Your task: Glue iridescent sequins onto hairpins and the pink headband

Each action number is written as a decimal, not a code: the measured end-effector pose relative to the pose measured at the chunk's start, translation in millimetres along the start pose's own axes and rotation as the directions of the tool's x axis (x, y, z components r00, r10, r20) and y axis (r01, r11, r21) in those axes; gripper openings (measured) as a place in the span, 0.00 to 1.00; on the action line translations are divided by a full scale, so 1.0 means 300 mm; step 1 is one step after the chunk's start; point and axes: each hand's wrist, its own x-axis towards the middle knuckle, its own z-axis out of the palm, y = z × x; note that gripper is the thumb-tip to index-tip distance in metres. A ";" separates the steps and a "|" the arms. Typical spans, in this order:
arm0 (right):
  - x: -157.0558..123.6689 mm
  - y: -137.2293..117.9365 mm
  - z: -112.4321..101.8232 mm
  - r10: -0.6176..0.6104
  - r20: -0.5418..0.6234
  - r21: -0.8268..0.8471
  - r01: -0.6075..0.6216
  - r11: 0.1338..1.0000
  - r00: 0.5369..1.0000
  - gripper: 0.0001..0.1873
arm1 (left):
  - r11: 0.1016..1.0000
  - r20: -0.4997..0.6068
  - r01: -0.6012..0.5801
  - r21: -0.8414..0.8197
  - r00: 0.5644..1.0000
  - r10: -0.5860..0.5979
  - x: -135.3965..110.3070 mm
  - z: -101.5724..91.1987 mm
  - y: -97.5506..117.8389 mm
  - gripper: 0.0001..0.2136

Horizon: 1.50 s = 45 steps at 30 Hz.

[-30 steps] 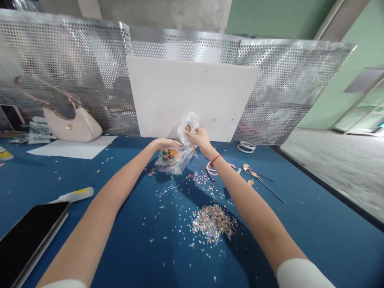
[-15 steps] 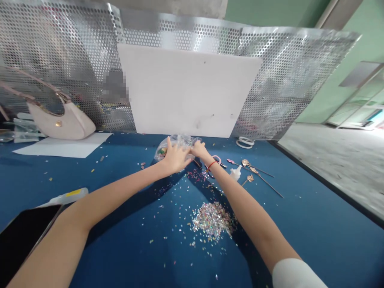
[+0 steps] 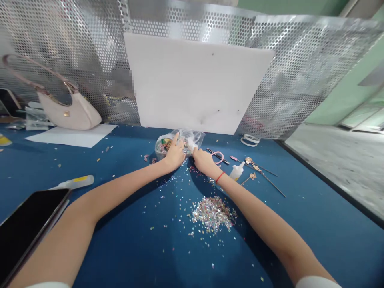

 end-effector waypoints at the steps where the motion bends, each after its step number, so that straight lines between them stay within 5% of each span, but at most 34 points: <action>1: -0.002 0.000 0.003 -0.002 0.005 0.013 0.002 1.000 1.000 0.17 | 1.000 0.005 0.013 -0.007 1.000 -0.013 0.001 0.004 0.002 0.19; 6: 0.028 0.020 -0.019 0.036 0.055 0.192 -0.046 0.980 0.998 0.11 | 0.995 -0.015 0.044 -0.088 0.999 -0.046 -0.001 0.020 0.001 0.18; 14: 0.035 0.057 -0.228 0.084 0.108 0.593 -0.132 0.794 0.991 0.13 | 0.994 0.045 0.074 -0.076 0.996 -0.071 0.003 0.024 0.006 0.16; 18: 0.024 0.065 -0.259 0.147 0.050 0.636 -0.145 0.758 0.988 0.12 | 0.995 0.042 0.054 -0.088 0.998 -0.050 0.001 0.028 0.004 0.16; 22: 0.020 0.085 -0.261 0.213 -0.095 0.525 -0.133 0.841 0.973 0.12 | 0.991 0.073 0.101 -0.090 0.993 -0.095 0.010 0.033 0.000 0.17; 28: -0.020 0.133 -0.330 -0.056 -0.161 0.069 0.068 0.995 0.985 0.14 | 0.980 0.083 0.152 -0.125 0.986 -0.142 0.006 0.002 -0.001 0.15; 33: -0.032 0.159 -0.356 -0.057 -0.216 -0.078 0.041 0.996 0.975 0.15 | 0.937 -0.080 0.218 -0.272 0.965 -0.248 0.005 -0.081 -0.024 0.19; 37: -0.034 0.171 -0.365 -0.089 -0.203 -0.062 0.078 0.995 0.975 0.16 | 0.961 -0.224 0.062 -0.269 0.966 -0.125 0.054 -0.096 -0.098 0.18; 42: -0.042 0.173 -0.379 -0.109 -0.232 -0.125 0.082 0.989 0.966 0.17 | 0.951 0.008 0.042 -0.305 0.999 -0.042 0.111 -0.026 -0.156 0.15; 45: -0.039 0.179 -0.380 -0.057 -0.233 -0.199 0.010 0.980 0.971 0.17 | 0.949 0.018 0.063 -0.308 0.998 -0.061 0.108 0.009 -0.144 0.17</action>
